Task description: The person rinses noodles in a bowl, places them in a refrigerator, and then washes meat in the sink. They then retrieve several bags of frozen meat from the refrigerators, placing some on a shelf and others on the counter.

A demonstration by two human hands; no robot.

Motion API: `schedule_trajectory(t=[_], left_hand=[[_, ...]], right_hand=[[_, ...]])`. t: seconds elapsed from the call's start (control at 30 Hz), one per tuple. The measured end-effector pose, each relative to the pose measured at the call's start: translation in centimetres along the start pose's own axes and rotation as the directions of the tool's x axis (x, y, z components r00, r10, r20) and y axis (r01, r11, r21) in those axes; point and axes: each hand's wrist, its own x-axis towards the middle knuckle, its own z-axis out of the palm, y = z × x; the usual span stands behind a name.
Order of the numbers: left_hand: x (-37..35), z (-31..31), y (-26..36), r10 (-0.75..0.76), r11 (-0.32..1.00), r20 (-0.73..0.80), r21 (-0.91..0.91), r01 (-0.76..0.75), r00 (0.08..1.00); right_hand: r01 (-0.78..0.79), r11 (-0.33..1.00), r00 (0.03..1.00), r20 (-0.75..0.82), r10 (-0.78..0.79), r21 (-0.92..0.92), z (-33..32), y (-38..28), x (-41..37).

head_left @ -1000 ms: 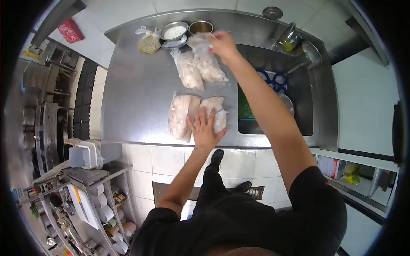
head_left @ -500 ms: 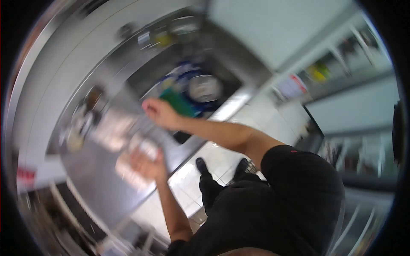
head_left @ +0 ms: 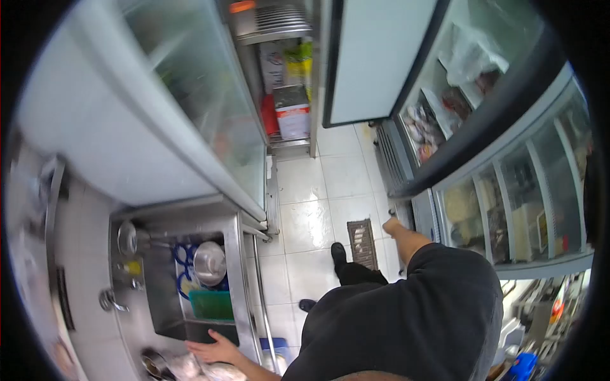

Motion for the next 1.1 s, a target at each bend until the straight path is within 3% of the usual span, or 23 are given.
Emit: schedule_trajectory(t=[0.03,0.07,0.13,0.17,0.23,0.3,0.37,0.43,0.5,0.53,0.57,0.6,0.63,0.67,0.7,0.77,0.83,0.93,1.07,1.1], left_hand=[[0.8,-0.2,3.9,0.075,0.993,-0.003,-0.095,-0.075,0.997],[1.2,-0.5,8.8,0.145,0.97,-0.005,-0.195,-0.143,0.989],[2.0,-0.4,17.6,0.323,0.883,-0.005,-0.358,-0.303,0.947],[1.9,-0.6,21.9,0.417,0.821,-0.006,-0.427,-0.379,0.909],[0.4,-3.4,31.3,0.539,0.701,0.029,-0.57,-0.429,0.842],[-1.1,-4.8,38.5,0.631,0.573,0.054,-0.705,-0.418,0.774],[-2.6,-6.0,44.7,0.695,0.488,0.041,-0.76,-0.429,0.717],[-3.8,-6.4,49.7,0.75,0.428,0.04,-0.791,-0.438,0.66],[-5.0,-6.3,53.8,0.793,0.343,0.039,-0.854,-0.392,0.609],[-5.7,-5.8,55.6,0.816,0.313,0.034,-0.865,-0.393,0.577],[-6.2,-5.1,57.2,0.845,0.286,0.026,-0.866,-0.41,0.534],[-6.8,-4.1,58.7,0.872,0.256,0.018,-0.869,-0.424,0.49],[-7.3,-3.1,60.1,0.895,0.227,0.008,-0.87,-0.438,0.446],[-8.0,-2.3,61.6,0.914,0.184,-0.011,-0.881,-0.436,0.406],[-8.6,-1.8,63.1,0.922,0.175,0.005,-0.898,-0.403,0.388],[-10.1,-1.3,66.1,0.938,0.164,0.043,-0.929,-0.331,0.345],[-11.4,-0.8,69.0,0.952,0.147,0.062,-0.951,-0.272,0.299],[-13.1,1.0,74.2,0.967,0.088,0.033,-0.973,-0.211,0.252],[-16.0,3.6,82.1,0.98,0.128,0.109,-0.986,-0.11,0.164],[-16.7,3.6,84.7,0.99,0.073,0.063,-0.994,-0.079,0.128]], right_hand=[[-0.121,0.984,0.985,0.14,0.103,0.129,-3.0,0.7,-2.6],[0.023,1.0,0.983,0.182,-0.021,-0.006,-3.6,1.7,-1.9],[0.136,0.991,0.981,0.136,-0.137,0.013,-3.2,3.5,-1.6],[0.109,0.983,0.993,0.025,-0.114,0.149,-3.6,3.2,-1.9],[0.07,0.947,0.987,0.116,-0.111,0.313,-4.6,3.2,-1.0],[0.313,0.931,0.949,-0.091,-0.301,0.188,-4.2,4.2,1.7],[0.233,0.911,0.972,-0.12,-0.203,0.34,-7.4,4.4,2.8],[0.268,0.825,0.934,-0.344,-0.096,0.497,-11.4,4.9,5.7],[0.303,0.707,0.864,-0.497,0.078,0.639,-20.5,5.0,8.5],[0.37,0.736,0.727,-0.67,0.151,0.567,-26.4,4.6,8.9],[0.685,0.612,0.409,-0.904,0.125,0.395,-32.1,4.7,10.4],[0.514,0.723,0.537,-0.83,0.148,0.461,-40.5,4.0,6.0],[0.574,0.694,0.461,-0.872,0.166,0.435,-47.9,1.9,0.8],[0.541,0.841,-0.009,-1.0,-0.029,-0.03,-52.6,2.9,2.4],[0.444,0.887,-0.064,-0.992,-0.105,-0.123,-58.2,2.4,-0.3],[0.055,0.964,-0.014,-0.966,-0.258,-0.258,-66.8,0.8,-5.9],[-0.456,0.81,0.119,-0.927,-0.356,-0.37,-73.4,3.2,-3.4],[-0.647,0.636,0.309,-0.907,-0.286,-0.421,-80.3,5.9,-2.3],[-0.635,0.615,0.339,-0.884,-0.322,-0.468,-86.8,5.5,-0.6],[-0.595,0.639,0.358,-0.873,-0.331,-0.487,-88.1,5.3,0.1]])
